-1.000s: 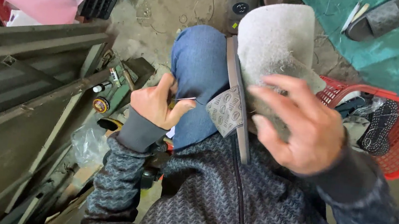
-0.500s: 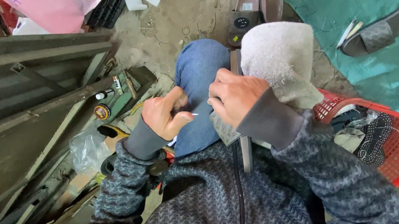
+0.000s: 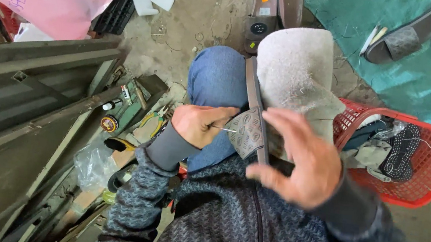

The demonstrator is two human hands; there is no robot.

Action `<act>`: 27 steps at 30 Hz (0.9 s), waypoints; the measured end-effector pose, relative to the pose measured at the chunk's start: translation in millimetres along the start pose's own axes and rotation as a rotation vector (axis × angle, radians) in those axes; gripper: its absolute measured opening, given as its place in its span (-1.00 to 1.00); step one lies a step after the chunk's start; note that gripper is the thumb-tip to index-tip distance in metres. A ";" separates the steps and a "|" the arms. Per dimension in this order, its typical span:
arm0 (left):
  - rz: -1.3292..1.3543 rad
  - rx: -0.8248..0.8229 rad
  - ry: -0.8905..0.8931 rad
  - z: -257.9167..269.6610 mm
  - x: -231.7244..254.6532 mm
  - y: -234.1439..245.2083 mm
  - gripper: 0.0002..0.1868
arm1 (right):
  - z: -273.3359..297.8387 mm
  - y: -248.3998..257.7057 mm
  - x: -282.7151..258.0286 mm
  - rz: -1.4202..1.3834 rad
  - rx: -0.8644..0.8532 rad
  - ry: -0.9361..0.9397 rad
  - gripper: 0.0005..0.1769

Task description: Hand-stitching the upper component of a sandal to its sole using a needle and thread.

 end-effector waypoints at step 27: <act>0.486 0.085 0.040 -56.9 87.5 -10.1 -0.94 | 132.6 -62.0 201.1 -0.773 0.427 -0.397 -0.60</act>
Point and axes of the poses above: each hand's wrist, its own z-axis away from the middle knuckle, its own y-axis out of the back of the hand, x = y × z, the point moved 3 cm from there along -z, towards the middle knuckle, and after that the axes turned 6 degrees about -x, right-handed, at the moved point
